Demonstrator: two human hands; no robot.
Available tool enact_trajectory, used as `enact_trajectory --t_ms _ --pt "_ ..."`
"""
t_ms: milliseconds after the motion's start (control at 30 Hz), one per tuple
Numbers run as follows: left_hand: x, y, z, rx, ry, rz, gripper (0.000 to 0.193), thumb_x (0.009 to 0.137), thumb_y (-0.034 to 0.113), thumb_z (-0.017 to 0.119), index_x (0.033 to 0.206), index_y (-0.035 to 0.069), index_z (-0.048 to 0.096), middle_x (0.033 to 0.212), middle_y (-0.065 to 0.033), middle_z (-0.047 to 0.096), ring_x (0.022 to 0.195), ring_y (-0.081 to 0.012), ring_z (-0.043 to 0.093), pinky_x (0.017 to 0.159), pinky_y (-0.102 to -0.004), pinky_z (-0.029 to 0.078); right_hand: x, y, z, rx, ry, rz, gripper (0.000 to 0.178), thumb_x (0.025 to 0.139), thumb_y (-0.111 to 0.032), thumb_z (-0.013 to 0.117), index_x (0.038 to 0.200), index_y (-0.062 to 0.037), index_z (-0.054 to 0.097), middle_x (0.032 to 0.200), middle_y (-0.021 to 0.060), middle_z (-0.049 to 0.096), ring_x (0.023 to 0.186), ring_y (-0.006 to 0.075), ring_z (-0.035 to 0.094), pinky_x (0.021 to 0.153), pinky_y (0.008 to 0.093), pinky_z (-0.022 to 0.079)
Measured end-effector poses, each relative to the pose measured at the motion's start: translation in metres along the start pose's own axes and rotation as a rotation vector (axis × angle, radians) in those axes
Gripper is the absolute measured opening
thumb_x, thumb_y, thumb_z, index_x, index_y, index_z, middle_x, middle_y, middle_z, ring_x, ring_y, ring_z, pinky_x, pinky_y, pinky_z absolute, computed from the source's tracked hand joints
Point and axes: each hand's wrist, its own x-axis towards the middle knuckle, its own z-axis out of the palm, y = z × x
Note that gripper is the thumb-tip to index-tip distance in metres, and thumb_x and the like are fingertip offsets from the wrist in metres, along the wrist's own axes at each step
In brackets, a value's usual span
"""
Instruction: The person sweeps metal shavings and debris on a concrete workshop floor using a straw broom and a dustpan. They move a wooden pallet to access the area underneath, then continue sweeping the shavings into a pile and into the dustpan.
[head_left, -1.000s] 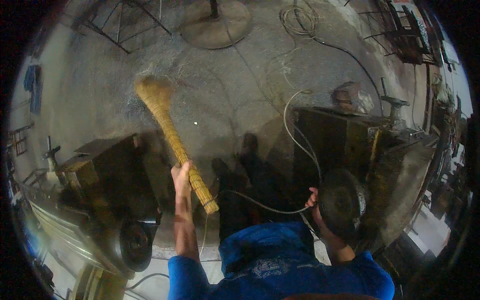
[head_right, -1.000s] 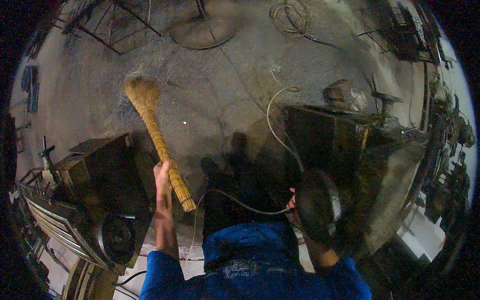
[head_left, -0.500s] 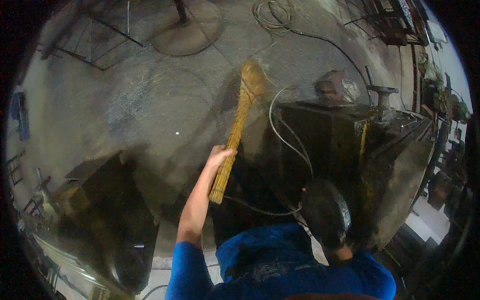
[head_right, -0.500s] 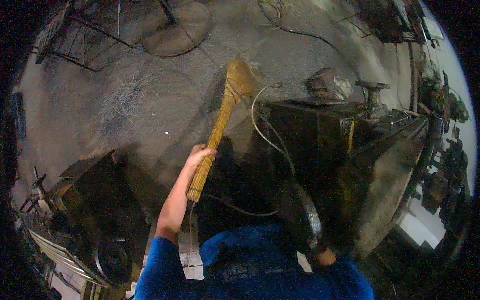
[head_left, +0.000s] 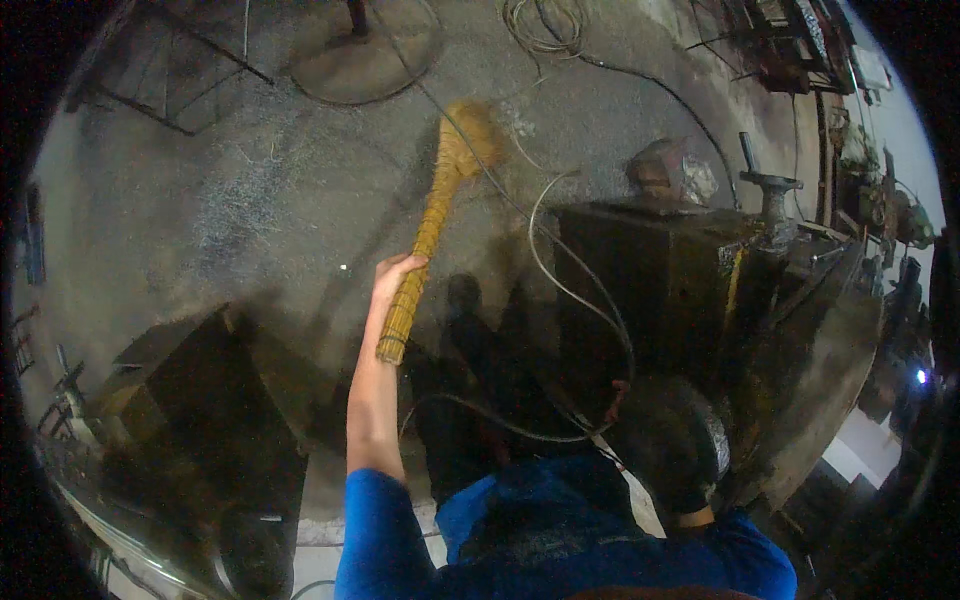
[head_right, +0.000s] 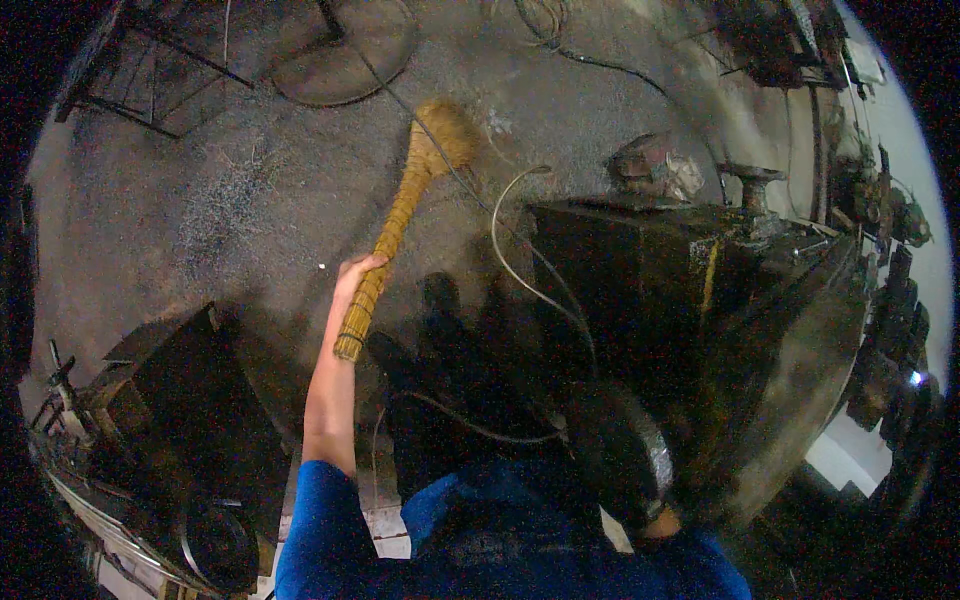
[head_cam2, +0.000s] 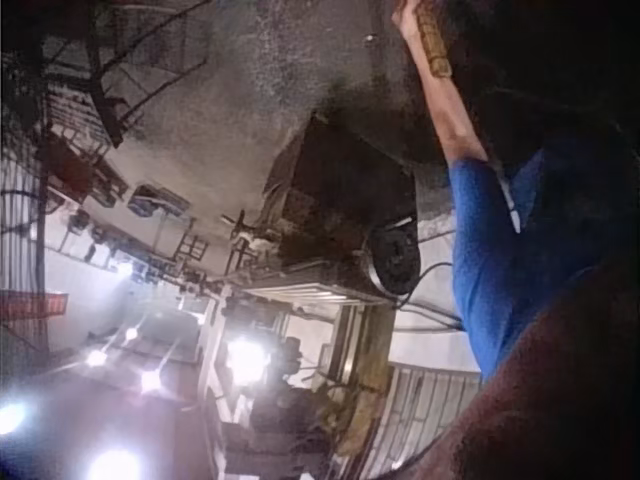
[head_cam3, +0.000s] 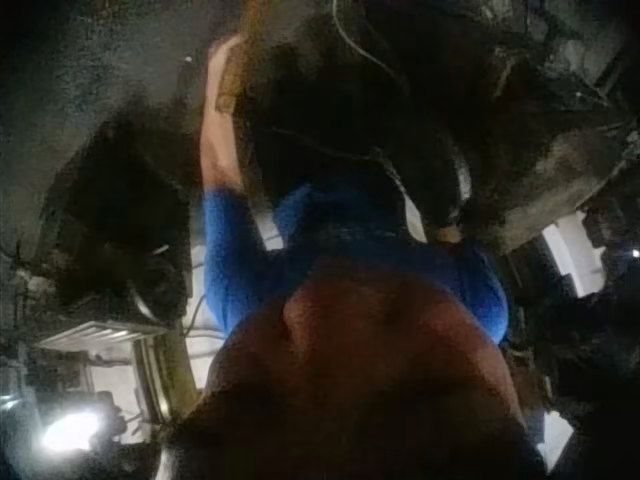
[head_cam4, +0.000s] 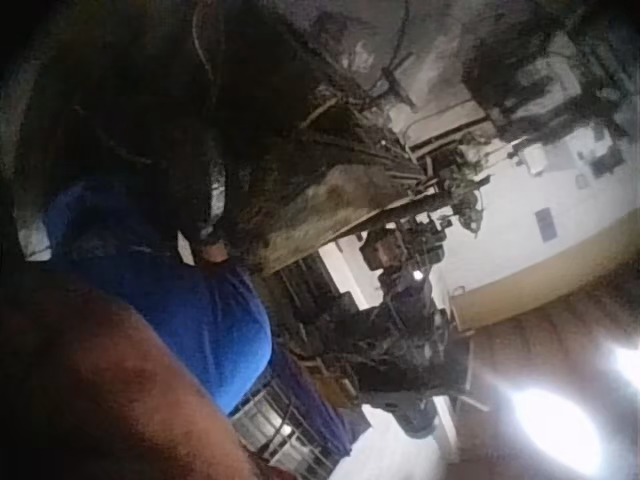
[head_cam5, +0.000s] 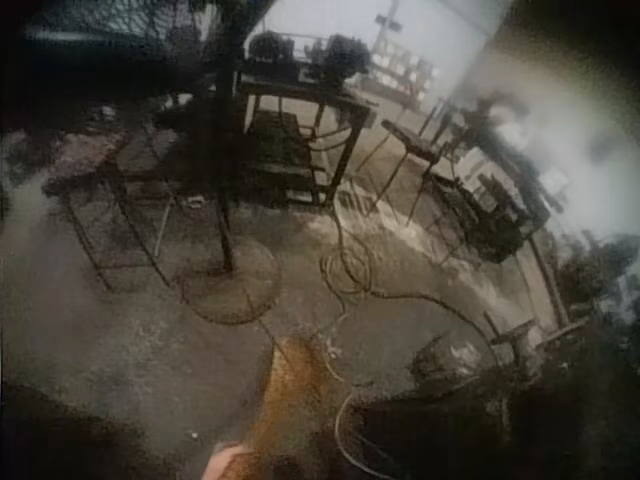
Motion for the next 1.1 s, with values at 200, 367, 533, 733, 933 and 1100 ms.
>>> enact_trajectory --t_ms 200,367,533,733,933,1100 --pt "-0.039 -0.037 -0.051 -0.192 0.171 0.010 0.028 0.068 0.022 0.064 0.082 -0.001 0.057 0.060 -0.0078 0.055 0.045 -0.0144 0.051 0.040 -0.0241 0.040 0.004 0.006 0.003 -0.028 -0.044 0.003 0.047 0.086 -0.029 0.042 0.120 0.0021 0.035 0.068 0.0060 0.049 0.066 0.0195 0.050 0.067 0.0386 0.041" --pt "-0.135 -0.046 -0.070 -0.241 0.346 0.022 0.026 0.069 0.020 0.062 0.081 -0.002 0.057 0.061 -0.0071 0.055 0.045 -0.0132 0.050 0.042 -0.0248 0.040 0.010 0.031 0.007 -0.007 -0.074 -0.034 0.047 0.086 -0.029 0.043 0.119 0.0023 0.036 0.067 0.0058 0.048 0.065 0.0192 0.050 0.066 0.0384 0.041" --pt "-0.236 -0.062 -0.078 -0.019 0.354 0.103 0.027 0.070 0.019 0.061 0.087 -0.001 0.055 0.064 -0.0064 0.055 0.048 -0.0130 0.052 0.043 -0.0248 0.042 0.013 0.034 0.038 0.159 -0.163 -0.022 0.041 0.085 -0.028 0.045 0.115 0.0003 0.042 0.068 0.0012 0.045 0.062 0.0136 0.047 0.063 0.0322 0.041" --pt "-0.250 -0.064 -0.070 -0.026 0.195 -0.020 0.025 0.067 0.008 0.061 0.089 -0.004 0.057 0.069 -0.0055 0.057 0.055 -0.0111 0.052 0.049 -0.0230 0.041 0.019 0.045 0.011 0.229 -0.223 -0.023 0.048 0.086 -0.027 0.043 0.121 0.0030 0.032 0.075 0.0054 0.049 0.063 0.0194 0.049 0.065 0.0387 0.041" --pt "-0.218 -0.072 -0.034 0.081 0.069 -0.074 0.028 0.065 0.009 0.063 0.089 -0.004 0.058 0.070 -0.0048 0.057 0.057 -0.0108 0.052 0.052 -0.0228 0.041 0.010 0.014 0.013 0.135 -0.127 -0.048 0.046 0.086 -0.028 0.043 0.120 0.0025 0.034 0.074 0.0043 0.048 0.062 0.0181 0.048 0.064 0.0375 0.041" --pt "-0.130 -0.067 -0.006 0.203 -0.149 -0.165 0.032 0.066 0.016 0.064 0.089 -0.004 0.059 0.068 -0.0058 0.057 0.058 -0.0135 0.052 0.053 -0.0257 0.041 0.002 0.004 0.013 0.124 -0.061 -0.056 0.045 0.086 -0.028 0.043 0.119 0.0022 0.035 0.073 0.0034 0.047 0.061 0.0171 0.047 0.063 0.0365 0.041"
